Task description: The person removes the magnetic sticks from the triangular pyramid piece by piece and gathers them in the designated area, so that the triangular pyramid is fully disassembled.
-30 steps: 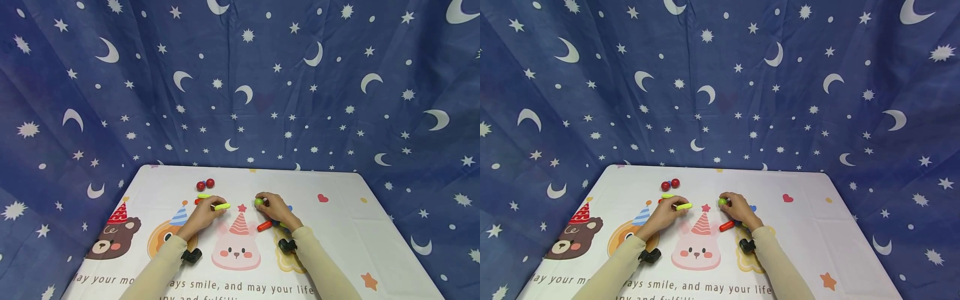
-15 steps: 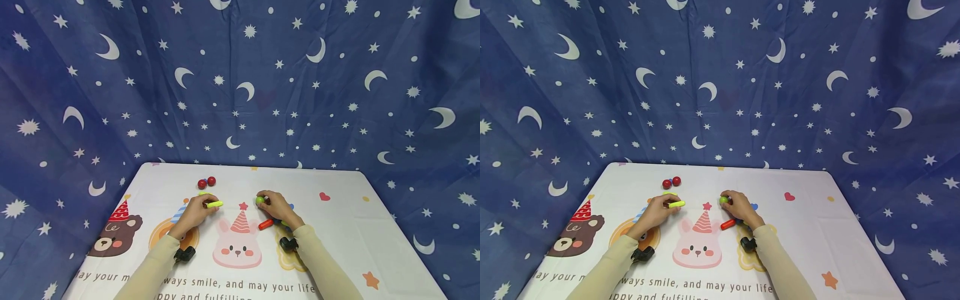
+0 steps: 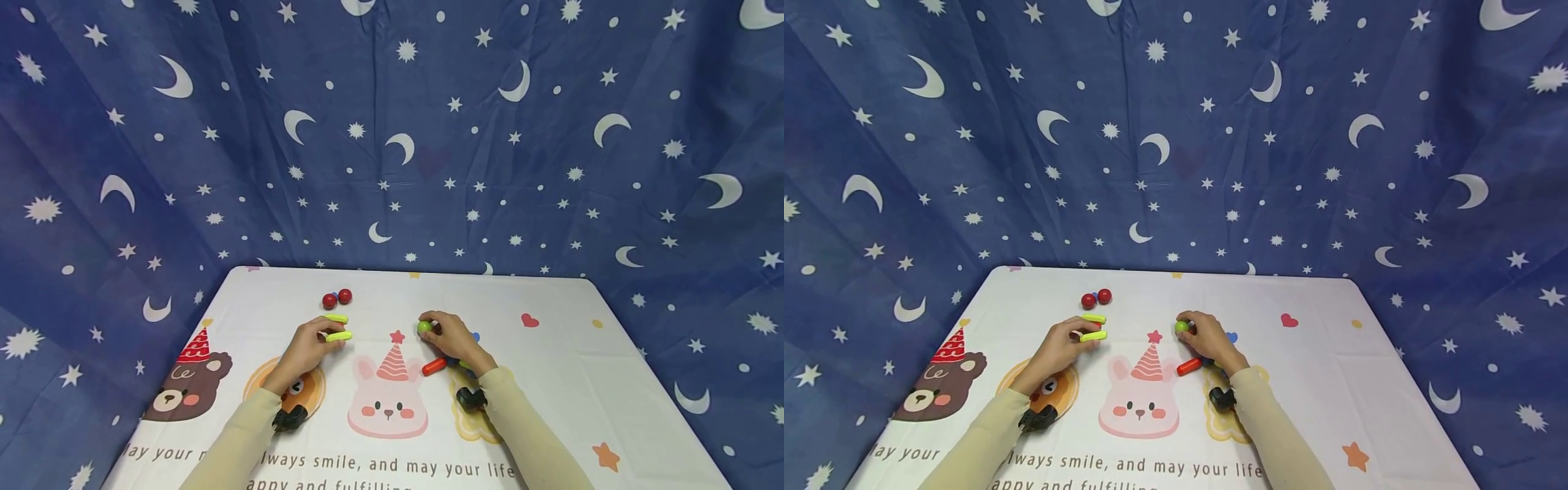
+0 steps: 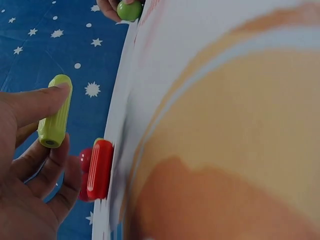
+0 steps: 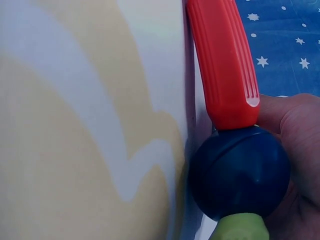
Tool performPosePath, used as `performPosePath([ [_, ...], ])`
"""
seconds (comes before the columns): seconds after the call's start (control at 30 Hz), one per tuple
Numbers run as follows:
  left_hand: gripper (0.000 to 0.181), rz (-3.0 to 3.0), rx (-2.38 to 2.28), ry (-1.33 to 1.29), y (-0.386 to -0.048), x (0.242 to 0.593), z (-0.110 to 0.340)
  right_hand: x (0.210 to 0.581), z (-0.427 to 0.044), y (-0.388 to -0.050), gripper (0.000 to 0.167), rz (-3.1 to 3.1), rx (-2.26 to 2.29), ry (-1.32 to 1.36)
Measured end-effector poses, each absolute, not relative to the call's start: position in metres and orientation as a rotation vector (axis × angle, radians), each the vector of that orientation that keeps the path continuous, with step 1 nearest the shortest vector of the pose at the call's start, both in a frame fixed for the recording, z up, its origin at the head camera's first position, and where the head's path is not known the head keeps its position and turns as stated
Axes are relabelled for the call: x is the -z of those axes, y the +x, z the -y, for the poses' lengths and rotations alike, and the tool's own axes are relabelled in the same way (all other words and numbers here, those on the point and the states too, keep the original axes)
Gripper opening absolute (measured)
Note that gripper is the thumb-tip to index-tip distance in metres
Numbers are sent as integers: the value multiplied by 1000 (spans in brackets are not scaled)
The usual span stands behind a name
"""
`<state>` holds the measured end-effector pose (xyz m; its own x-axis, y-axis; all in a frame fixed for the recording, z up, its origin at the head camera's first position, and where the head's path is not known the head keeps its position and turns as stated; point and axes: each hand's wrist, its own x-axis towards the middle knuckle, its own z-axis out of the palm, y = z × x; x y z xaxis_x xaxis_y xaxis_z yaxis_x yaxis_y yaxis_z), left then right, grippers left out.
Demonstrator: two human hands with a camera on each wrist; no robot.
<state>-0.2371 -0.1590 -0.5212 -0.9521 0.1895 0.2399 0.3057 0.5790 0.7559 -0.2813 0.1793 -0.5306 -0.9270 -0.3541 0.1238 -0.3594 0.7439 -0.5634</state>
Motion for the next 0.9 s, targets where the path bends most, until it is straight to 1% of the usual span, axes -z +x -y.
performPosePath([
  [0.7,21,2786,1203,-311,-249,528,181,529,-179,-282,33,2942,-951,572],
  [0.9,22,2810,1190,-321,-253,529,183,529,-179,-282,33,2942,-958,564],
])
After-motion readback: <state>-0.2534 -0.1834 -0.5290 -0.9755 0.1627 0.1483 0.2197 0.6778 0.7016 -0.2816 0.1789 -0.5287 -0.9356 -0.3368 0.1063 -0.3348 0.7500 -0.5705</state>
